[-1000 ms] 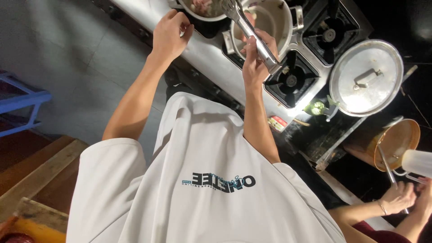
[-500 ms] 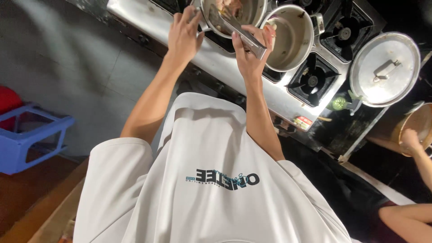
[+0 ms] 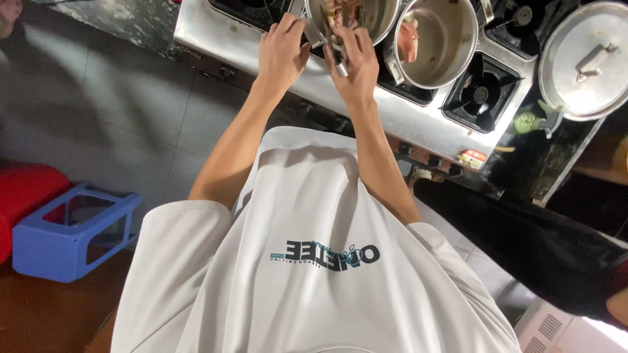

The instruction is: Cooking meat in pots on a stove using tongs.

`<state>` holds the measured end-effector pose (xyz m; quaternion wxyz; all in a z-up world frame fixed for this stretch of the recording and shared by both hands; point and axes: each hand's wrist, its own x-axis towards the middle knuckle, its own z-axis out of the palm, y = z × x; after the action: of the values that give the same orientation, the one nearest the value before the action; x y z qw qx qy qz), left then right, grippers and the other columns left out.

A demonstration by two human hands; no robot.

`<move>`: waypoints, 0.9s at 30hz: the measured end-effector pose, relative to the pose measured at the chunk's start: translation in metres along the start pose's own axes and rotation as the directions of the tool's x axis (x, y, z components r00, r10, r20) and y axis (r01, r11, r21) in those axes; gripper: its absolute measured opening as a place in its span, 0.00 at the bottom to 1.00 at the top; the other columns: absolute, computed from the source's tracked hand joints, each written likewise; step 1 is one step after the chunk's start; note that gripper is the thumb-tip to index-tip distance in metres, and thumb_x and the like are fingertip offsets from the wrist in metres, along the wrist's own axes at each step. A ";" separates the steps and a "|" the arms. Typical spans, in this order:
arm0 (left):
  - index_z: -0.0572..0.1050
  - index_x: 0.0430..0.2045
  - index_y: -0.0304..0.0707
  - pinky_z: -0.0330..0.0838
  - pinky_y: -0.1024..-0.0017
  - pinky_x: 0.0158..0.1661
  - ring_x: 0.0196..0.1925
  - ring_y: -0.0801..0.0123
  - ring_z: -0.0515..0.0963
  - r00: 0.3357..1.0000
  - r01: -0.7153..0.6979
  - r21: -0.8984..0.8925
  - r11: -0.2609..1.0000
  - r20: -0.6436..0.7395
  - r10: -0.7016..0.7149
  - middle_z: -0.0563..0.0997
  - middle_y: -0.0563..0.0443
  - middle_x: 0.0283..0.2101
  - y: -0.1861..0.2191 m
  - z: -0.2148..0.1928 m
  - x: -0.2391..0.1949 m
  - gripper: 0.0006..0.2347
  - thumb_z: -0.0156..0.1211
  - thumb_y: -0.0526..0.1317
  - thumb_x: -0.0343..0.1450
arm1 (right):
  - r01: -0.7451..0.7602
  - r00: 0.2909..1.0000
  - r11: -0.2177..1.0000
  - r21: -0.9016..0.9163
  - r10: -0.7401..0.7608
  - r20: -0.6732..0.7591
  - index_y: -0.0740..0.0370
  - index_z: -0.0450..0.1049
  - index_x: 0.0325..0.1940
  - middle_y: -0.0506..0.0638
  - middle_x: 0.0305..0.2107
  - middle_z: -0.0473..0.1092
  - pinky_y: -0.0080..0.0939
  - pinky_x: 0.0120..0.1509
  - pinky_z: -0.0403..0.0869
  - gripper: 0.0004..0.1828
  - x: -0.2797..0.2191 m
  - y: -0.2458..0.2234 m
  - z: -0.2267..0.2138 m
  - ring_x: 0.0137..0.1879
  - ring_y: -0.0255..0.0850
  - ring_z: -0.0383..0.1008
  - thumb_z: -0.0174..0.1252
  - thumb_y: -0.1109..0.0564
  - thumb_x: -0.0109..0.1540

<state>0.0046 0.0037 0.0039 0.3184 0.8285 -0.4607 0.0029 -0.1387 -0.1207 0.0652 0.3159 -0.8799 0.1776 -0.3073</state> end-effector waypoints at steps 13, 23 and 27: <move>0.73 0.53 0.36 0.73 0.54 0.48 0.51 0.46 0.79 0.999 0.024 -0.102 0.995 -0.029 -0.027 0.76 0.47 0.58 0.000 -0.007 -0.010 0.19 0.69 0.35 0.68 | 0.092 0.991 0.995 0.025 -0.089 -0.103 0.64 0.77 0.48 0.53 0.32 0.72 0.40 0.34 0.72 0.08 0.001 0.020 0.014 0.33 0.40 0.76 0.64 0.63 0.65; 0.77 0.43 0.35 0.79 0.65 0.43 0.44 0.62 0.84 0.972 0.233 -0.444 0.865 0.116 -0.202 0.80 0.47 0.53 -0.009 -0.011 0.011 0.08 0.66 0.36 0.73 | -0.157 0.845 0.752 0.641 0.438 -0.307 0.61 0.77 0.46 0.54 0.34 0.78 0.41 0.36 0.81 0.09 -0.007 0.076 -0.006 0.32 0.38 0.84 0.62 0.55 0.65; 0.77 0.37 0.34 0.76 0.71 0.38 0.38 0.66 0.79 0.904 0.196 -0.601 0.775 -0.197 -0.381 0.76 0.48 0.42 -0.061 0.014 0.023 0.05 0.65 0.36 0.73 | -0.201 0.678 0.377 0.904 0.720 -0.149 0.65 0.76 0.48 0.55 0.28 0.76 0.42 0.38 0.80 0.14 -0.012 0.093 -0.023 0.32 0.40 0.79 0.64 0.52 0.65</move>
<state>0.0605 0.0010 -0.0324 0.6143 0.7461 -0.2509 -0.0548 -0.1738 -0.1931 0.0118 0.7068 -0.4033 0.3383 -0.4725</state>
